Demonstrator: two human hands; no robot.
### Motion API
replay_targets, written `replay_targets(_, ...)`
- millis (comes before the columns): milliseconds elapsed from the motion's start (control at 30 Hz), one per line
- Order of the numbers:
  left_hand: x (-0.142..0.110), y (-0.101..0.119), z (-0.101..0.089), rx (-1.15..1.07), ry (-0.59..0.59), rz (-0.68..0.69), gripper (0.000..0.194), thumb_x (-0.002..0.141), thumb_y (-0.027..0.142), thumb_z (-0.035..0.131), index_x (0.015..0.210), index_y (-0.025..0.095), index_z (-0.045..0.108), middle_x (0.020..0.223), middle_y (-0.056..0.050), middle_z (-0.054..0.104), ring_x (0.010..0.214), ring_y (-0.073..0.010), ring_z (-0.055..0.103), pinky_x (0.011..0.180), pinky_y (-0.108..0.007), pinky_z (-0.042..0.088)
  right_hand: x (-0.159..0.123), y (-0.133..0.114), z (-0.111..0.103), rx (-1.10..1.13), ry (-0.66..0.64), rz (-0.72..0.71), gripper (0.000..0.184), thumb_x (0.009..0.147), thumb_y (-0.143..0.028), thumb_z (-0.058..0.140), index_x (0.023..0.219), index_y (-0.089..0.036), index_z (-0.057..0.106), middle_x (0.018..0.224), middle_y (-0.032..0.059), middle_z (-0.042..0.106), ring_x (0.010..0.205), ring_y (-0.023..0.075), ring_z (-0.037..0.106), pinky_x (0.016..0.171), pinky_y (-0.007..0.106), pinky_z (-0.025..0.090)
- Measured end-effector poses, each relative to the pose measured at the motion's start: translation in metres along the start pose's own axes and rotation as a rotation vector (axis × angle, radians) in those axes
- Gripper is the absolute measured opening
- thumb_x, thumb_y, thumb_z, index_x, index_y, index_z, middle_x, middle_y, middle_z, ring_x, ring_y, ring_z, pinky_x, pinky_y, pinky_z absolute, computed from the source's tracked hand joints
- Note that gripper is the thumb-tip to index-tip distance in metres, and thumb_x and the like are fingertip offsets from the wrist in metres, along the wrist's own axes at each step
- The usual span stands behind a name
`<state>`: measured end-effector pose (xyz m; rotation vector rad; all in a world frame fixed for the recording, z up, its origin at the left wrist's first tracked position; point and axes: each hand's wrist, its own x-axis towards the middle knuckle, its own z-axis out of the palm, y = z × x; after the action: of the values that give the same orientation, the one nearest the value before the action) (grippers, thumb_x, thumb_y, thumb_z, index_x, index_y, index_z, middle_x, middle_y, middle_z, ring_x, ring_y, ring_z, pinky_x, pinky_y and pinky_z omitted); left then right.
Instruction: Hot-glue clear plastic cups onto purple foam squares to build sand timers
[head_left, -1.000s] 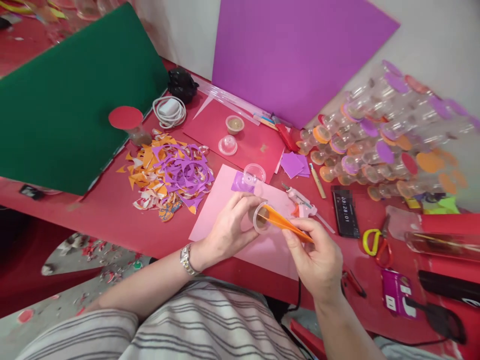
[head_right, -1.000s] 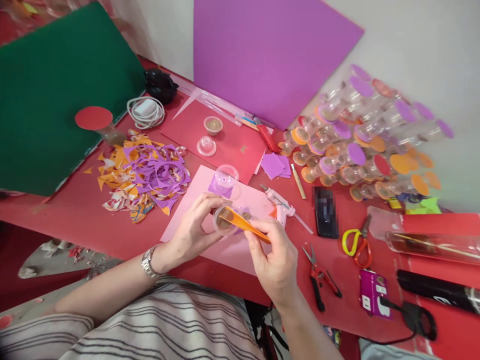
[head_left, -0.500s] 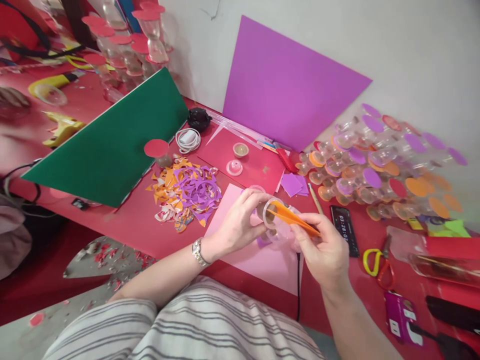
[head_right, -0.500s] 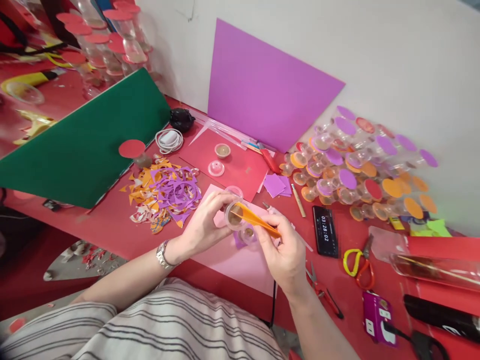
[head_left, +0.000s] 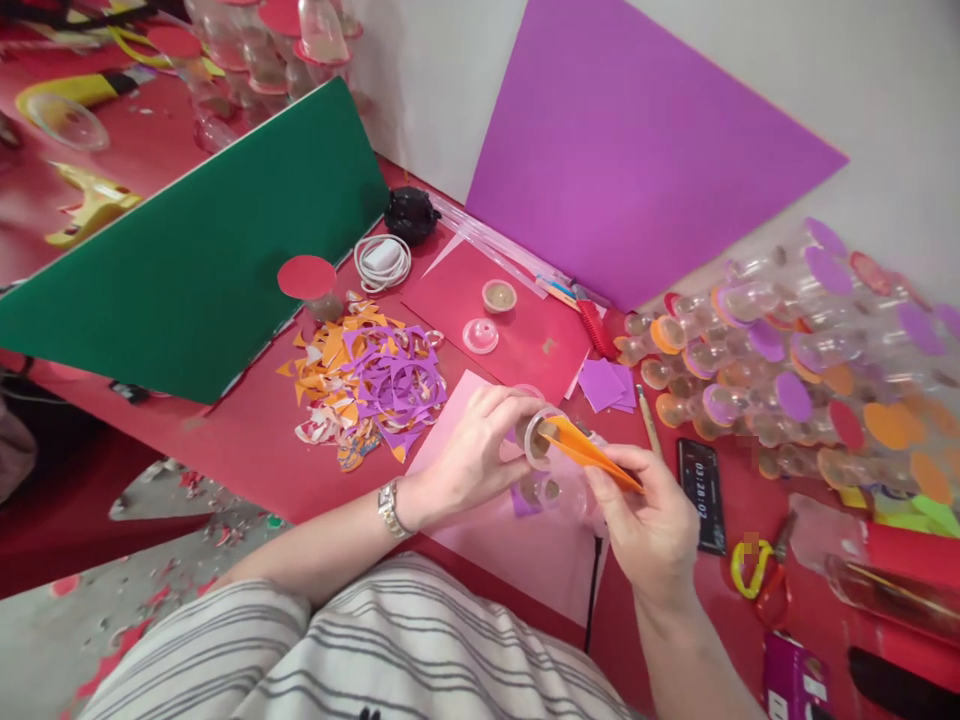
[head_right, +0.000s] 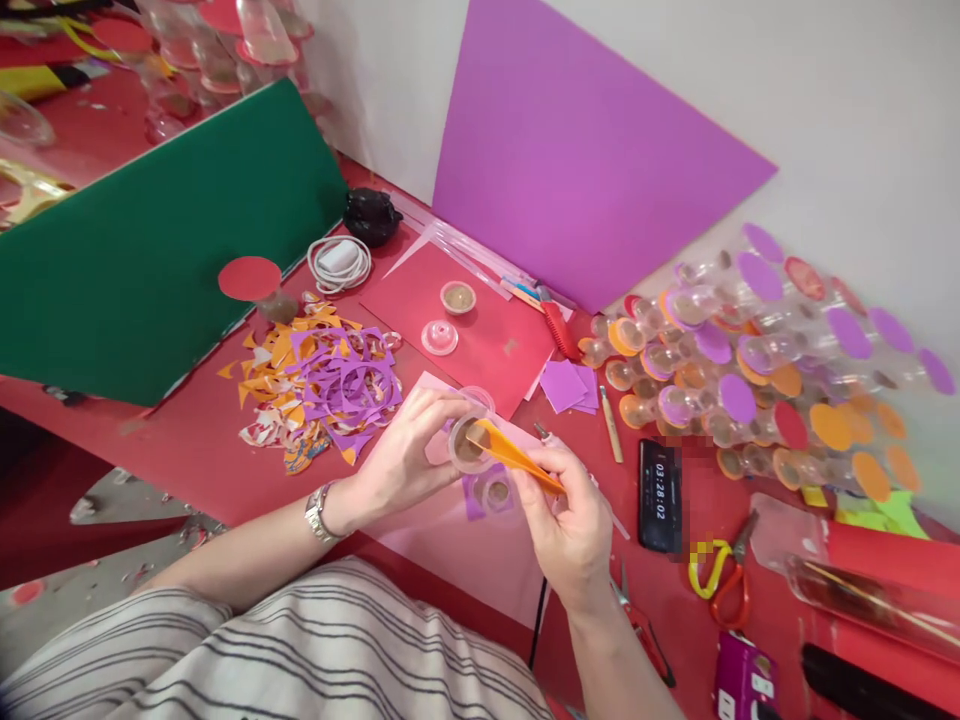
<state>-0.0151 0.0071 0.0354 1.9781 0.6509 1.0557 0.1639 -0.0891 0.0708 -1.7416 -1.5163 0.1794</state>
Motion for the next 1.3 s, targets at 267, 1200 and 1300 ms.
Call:
replay_targets(267,0.002,-0.007,0.001,0.039,0.002,-0.088,0.035,0.087,0.029,0.07,0.119,0.021,0.056,0.114,-0.008,0.069,0.1,-0.0218,0.062,0.092,-0.039,0.048,0.009,0.002,0.005,0.06,-0.027,0.023,0.014,0.088,-0.036,0.068,0.087,-0.022,0.068,0.079,0.0009,0.074,0.074,0.0188,0.073,0.073,0.033,0.062)
replay_targets(1200,0.003,-0.023,-0.021,0.097,0.175,-0.144,0.038,0.083,0.026,0.076,0.116,0.019,0.058,0.111,-0.007,0.068,0.101,-0.0211,0.061,0.091,-0.035,0.049,0.01,0.033,0.004,-0.082,-0.117,0.046,0.015,0.086,-0.034,0.071,0.094,-0.021,0.07,0.084,0.0033,0.076,0.08,0.0199,0.075,0.064,0.025,0.058)
replay_targets(1300,0.003,-0.024,-0.021,0.096,0.172,-0.148,0.037,0.084,0.026,0.075,0.116,0.019,0.058,0.111,-0.007,0.068,0.101,-0.0214,0.061,0.091,-0.036,0.049,0.011,0.032,0.004,-0.084,-0.124,0.042,0.015,0.087,-0.034,0.07,0.093,-0.021,0.07,0.082,0.0038,0.076,0.079,0.02,0.075,0.064,0.026,0.058)
